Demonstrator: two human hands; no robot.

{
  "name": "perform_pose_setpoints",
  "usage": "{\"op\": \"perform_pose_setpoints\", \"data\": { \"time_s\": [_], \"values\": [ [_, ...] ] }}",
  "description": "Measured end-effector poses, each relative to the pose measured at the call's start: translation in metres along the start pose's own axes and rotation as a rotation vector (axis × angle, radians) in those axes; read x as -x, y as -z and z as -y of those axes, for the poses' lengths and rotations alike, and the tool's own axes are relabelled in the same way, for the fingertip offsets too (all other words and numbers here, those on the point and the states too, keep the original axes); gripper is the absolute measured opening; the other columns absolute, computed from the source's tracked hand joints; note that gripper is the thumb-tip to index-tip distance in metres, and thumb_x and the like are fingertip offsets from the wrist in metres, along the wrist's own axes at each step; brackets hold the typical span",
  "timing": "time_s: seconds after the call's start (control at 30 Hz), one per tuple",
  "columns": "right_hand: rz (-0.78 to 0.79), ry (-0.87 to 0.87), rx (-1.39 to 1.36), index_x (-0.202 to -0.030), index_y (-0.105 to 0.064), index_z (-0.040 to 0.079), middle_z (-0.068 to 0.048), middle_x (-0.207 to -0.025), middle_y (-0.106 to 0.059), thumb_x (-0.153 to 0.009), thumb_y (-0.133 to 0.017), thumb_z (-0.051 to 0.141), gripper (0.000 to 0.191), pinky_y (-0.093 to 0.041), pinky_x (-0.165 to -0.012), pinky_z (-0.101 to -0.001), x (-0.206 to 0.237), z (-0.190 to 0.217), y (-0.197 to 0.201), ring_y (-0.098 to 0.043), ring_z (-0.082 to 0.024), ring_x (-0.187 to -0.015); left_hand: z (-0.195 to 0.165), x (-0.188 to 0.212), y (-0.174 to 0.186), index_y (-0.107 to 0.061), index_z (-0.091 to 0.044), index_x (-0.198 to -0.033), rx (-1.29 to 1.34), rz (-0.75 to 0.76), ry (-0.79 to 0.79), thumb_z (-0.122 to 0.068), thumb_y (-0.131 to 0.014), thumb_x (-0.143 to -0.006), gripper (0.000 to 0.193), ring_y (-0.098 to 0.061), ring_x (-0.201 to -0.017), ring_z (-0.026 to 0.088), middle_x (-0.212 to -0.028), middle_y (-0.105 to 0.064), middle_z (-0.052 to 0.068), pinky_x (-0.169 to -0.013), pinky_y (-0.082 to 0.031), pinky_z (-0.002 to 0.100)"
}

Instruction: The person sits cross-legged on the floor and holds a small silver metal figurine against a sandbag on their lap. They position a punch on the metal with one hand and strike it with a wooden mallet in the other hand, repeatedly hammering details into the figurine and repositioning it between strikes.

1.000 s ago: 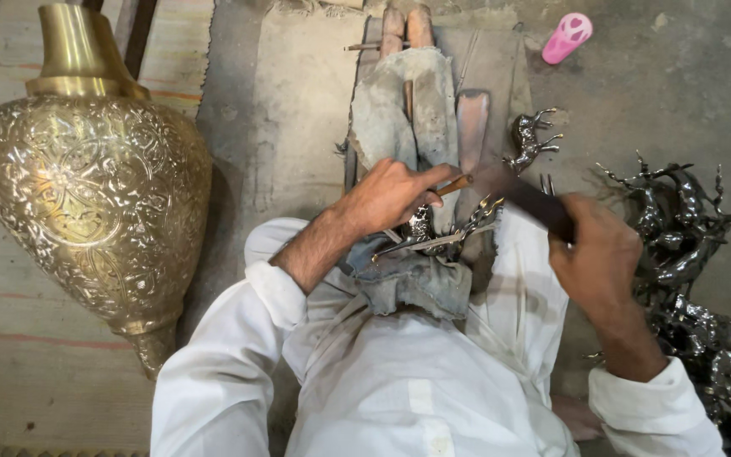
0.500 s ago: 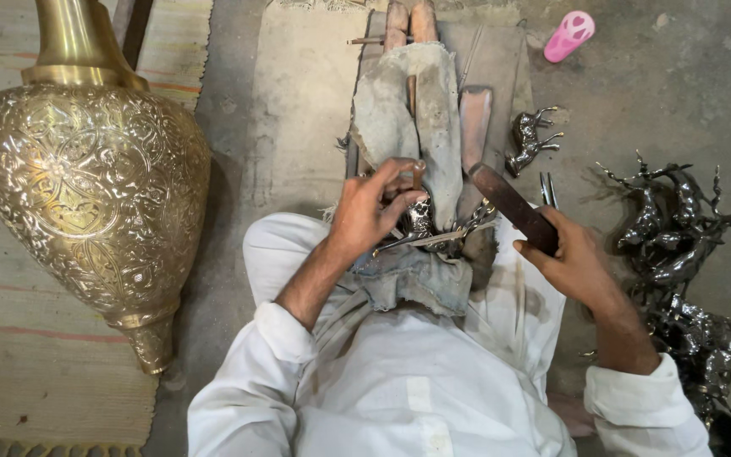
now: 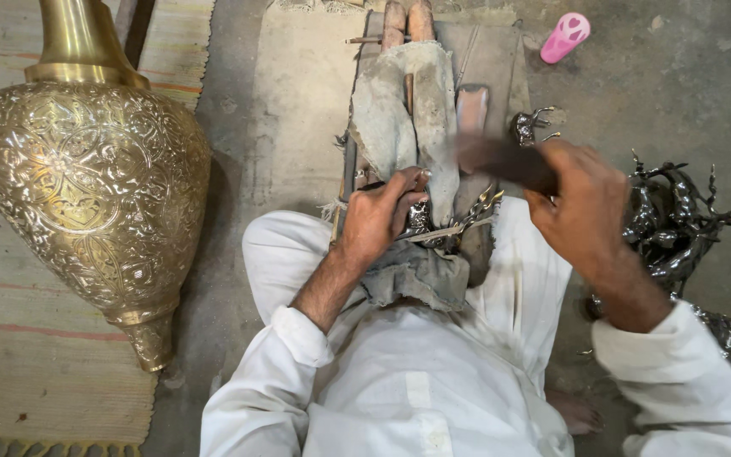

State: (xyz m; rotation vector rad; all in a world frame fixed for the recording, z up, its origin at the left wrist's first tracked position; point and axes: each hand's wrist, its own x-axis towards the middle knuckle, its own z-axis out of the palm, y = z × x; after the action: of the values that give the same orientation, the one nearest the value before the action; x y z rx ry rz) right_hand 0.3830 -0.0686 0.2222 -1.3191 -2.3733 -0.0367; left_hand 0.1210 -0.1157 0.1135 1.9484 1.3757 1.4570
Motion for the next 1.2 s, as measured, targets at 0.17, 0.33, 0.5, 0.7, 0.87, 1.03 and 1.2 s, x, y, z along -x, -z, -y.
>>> {"op": "perform_pose_setpoints", "data": {
  "time_s": [0.17, 0.33, 0.5, 0.7, 0.87, 1.03, 1.2],
  "values": [
    [0.056, 0.158, 0.170, -0.114, -0.069, 0.010, -0.010, -0.102, -0.068, -0.069, -0.079, 0.005, 0.047, -0.050, -0.085, -0.0464, -0.023, -0.003, 0.017, -0.064, -0.034, -0.099, 0.002, -0.001, -0.002, -0.061, -0.008, -0.124, -0.109, 0.025, 0.048, -0.015, -0.080, -0.094, 0.036, -0.076, -0.090, 0.033, -0.098, -0.077, 0.014, -0.072, -0.060, 0.041],
    [-0.016, 0.163, -0.110, -0.116, -0.066, 0.007, -0.011, -0.110, -0.068, -0.086, -0.077, 0.005, 0.033, -0.051, -0.087, -0.0433, -0.031, -0.008, 0.025, -0.065, -0.032, -0.102, 0.004, 0.001, 0.000, -0.058, -0.008, -0.130, -0.061, 0.013, -0.011, -0.010, -0.073, -0.095, 0.038, -0.077, -0.092, 0.032, -0.105, -0.077, 0.014, -0.074, -0.062, 0.039],
    [0.031, 0.204, 0.104, -0.107, -0.069, 0.008, -0.012, -0.096, -0.068, -0.075, -0.077, 0.001, 0.033, -0.051, -0.077, -0.0470, -0.030, -0.007, 0.029, -0.067, -0.035, -0.091, 0.003, 0.001, 0.001, -0.059, -0.009, -0.128, -0.098, 0.088, 0.035, -0.010, -0.077, -0.095, 0.037, -0.077, -0.084, 0.031, -0.095, -0.078, 0.013, -0.069, -0.059, 0.041],
    [0.086, 0.222, 0.219, -0.110, -0.069, 0.009, -0.009, -0.096, -0.068, -0.073, -0.078, 0.005, 0.038, -0.050, -0.080, -0.0469, -0.030, -0.004, 0.032, -0.066, -0.033, -0.093, 0.003, 0.002, 0.000, -0.057, -0.010, -0.129, -0.032, 0.033, -0.001, -0.008, -0.077, -0.094, 0.040, -0.077, -0.086, 0.031, -0.100, -0.078, 0.012, -0.070, -0.060, 0.040],
    [-0.002, 0.201, 0.099, -0.115, -0.067, 0.009, -0.010, -0.100, -0.067, -0.078, -0.076, 0.005, 0.038, -0.050, -0.084, -0.0460, -0.029, -0.007, 0.034, -0.066, -0.033, -0.095, 0.004, 0.002, -0.001, -0.058, -0.011, -0.132, -0.035, 0.024, -0.014, -0.005, -0.073, -0.094, 0.042, -0.077, -0.090, 0.033, -0.101, -0.077, 0.013, -0.073, -0.061, 0.041],
    [-0.014, 0.173, -0.035, -0.113, -0.066, 0.010, -0.008, -0.103, -0.068, -0.086, -0.073, 0.007, 0.027, -0.050, -0.084, -0.0405, -0.026, -0.010, 0.030, -0.065, -0.031, -0.096, 0.001, 0.000, 0.001, -0.058, -0.011, -0.131, -0.041, 0.033, -0.015, -0.008, -0.076, -0.094, 0.042, -0.076, -0.088, 0.032, -0.099, -0.077, 0.013, -0.071, -0.060, 0.040],
    [0.058, 0.186, 0.185, -0.107, -0.069, 0.011, -0.008, -0.095, -0.068, -0.078, -0.073, 0.007, 0.029, -0.048, -0.083, -0.0460, -0.024, -0.014, 0.029, -0.066, -0.033, -0.095, 0.000, 0.000, 0.006, -0.055, -0.010, -0.135, 0.007, 0.082, -0.022, 0.006, -0.063, -0.087, 0.051, -0.078, -0.094, 0.030, -0.104, -0.079, 0.010, -0.077, -0.062, 0.038]
  ]
}}
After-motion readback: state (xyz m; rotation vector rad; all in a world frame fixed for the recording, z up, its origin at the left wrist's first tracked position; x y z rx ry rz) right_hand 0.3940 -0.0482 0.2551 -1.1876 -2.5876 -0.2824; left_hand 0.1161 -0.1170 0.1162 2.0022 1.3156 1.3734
